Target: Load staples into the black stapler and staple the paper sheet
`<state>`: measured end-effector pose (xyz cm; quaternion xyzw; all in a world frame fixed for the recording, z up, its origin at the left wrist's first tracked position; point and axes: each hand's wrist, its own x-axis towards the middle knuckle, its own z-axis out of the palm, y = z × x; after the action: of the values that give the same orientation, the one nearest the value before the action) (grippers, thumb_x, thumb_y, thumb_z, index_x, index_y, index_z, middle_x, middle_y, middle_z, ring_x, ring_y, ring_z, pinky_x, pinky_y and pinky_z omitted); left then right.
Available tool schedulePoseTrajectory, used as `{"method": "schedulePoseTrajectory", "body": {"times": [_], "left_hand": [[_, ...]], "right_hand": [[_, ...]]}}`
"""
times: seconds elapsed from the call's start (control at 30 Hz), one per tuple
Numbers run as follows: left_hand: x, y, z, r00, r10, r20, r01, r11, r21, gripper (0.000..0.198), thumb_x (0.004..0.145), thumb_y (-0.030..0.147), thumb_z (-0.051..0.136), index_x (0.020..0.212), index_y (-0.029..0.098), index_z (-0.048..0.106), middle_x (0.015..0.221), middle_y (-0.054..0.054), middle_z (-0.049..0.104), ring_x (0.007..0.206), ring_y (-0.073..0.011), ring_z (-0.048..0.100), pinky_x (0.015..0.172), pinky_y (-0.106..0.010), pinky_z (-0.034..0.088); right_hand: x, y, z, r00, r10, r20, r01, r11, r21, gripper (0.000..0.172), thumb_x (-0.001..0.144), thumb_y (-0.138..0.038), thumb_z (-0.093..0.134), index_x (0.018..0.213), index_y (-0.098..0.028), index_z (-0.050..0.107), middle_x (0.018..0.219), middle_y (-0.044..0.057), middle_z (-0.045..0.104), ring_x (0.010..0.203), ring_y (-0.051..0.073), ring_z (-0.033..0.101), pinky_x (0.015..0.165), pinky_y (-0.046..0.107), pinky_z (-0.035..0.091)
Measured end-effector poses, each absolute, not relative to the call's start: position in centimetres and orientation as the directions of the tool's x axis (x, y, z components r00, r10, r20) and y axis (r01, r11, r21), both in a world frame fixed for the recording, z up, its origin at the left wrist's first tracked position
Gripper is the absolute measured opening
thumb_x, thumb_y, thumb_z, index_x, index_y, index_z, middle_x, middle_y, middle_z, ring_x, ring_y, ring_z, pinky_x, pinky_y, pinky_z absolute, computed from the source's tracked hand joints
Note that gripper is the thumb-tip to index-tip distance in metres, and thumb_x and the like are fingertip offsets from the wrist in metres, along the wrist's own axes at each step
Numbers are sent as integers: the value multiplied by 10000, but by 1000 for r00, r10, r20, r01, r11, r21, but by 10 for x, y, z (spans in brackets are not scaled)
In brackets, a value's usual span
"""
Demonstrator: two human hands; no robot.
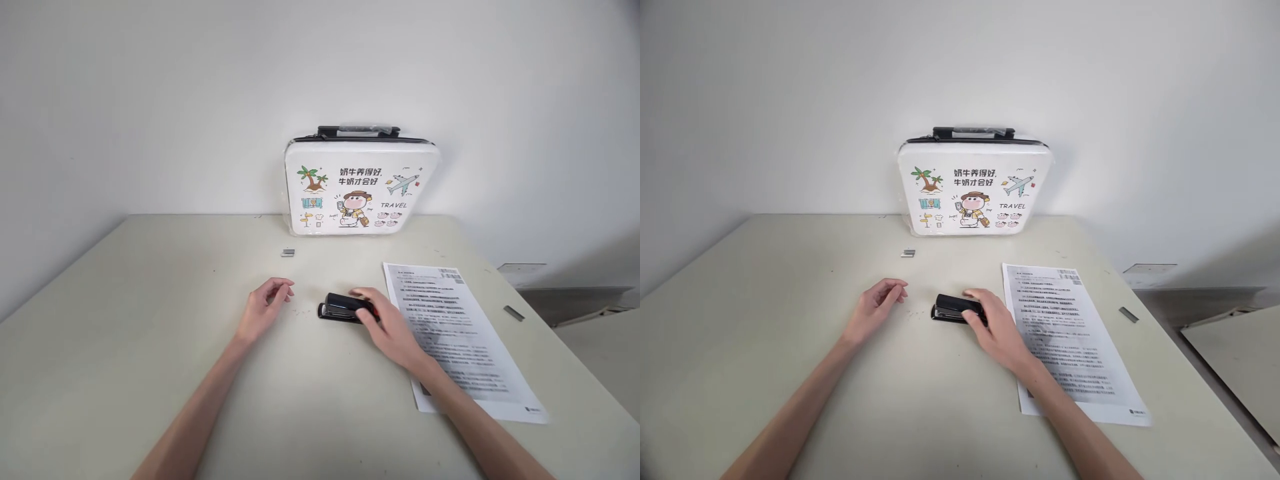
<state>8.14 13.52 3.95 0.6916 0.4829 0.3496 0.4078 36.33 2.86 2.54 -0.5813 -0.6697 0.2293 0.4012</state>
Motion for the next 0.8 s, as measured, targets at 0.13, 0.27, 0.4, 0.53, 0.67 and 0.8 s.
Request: {"method": "schedulePoseTrajectory", "body": {"times": [0.13, 0.27, 0.4, 0.53, 0.67, 0.8], "left_hand": [[81, 135, 40, 290, 953, 84, 388, -197, 900, 320, 981, 499, 564, 1044, 224, 715, 911, -49, 752, 831, -205, 705, 807, -325, 529], [82, 134, 42, 290, 954, 80, 398, -197, 896, 299, 984, 480, 563, 1035, 229, 716, 908, -45, 757, 829, -202, 701, 795, -315, 519], [82, 134, 42, 296, 952, 75, 395, -193, 898, 292, 985, 473, 562, 1038, 230, 713, 905, -40, 755, 827, -197, 696, 794, -311, 515], [82, 135, 41, 300, 950, 89, 398, -210, 893, 311, 983, 492, 556, 1042, 229, 711, 907, -43, 754, 824, -200, 693, 798, -320, 519], [82, 134, 41, 302, 949, 87, 408, -211, 888, 306, 976, 491, 557, 1033, 232, 711, 900, -39, 755, 815, -200, 695, 770, -314, 518], [82, 135, 40, 300, 950, 81, 410, -205, 889, 305, 978, 490, 559, 1035, 234, 714, 898, -32, 752, 818, -193, 695, 764, -306, 511]], "right_hand": [[375, 29, 25, 248, 937, 244, 503, 91, -859, 455, 1111, -498, 293, 1410, -280, 557, 1467, 82, 609, 1404, 249, 525, 1208, 493, 384], [386, 32, 19, 319, 927, 199, 477, 25, -879, 469, 1095, -549, 337, 1376, -264, 581, 1435, 102, 622, 1396, 262, 525, 1226, 514, 356], [394, 31, 16, 257, 951, 172, 497, 23, -867, 458, 1090, -553, 354, 1370, -274, 585, 1436, 94, 619, 1389, 260, 527, 1226, 516, 352], [396, 26, 23, 259, 944, 207, 533, 39, -845, 429, 1084, -540, 383, 1340, -275, 602, 1397, 98, 649, 1337, 276, 574, 1173, 526, 410], [385, 24, 35, 247, 932, 266, 529, 101, -842, 359, 1083, -496, 418, 1299, -285, 613, 1360, 93, 672, 1293, 273, 608, 1124, 496, 452], [369, 29, 34, 194, 960, 199, 368, 117, -923, 330, 1085, -491, 414, 1252, -289, 613, 1301, 75, 696, 1226, 245, 654, 1087, 457, 495]]}}
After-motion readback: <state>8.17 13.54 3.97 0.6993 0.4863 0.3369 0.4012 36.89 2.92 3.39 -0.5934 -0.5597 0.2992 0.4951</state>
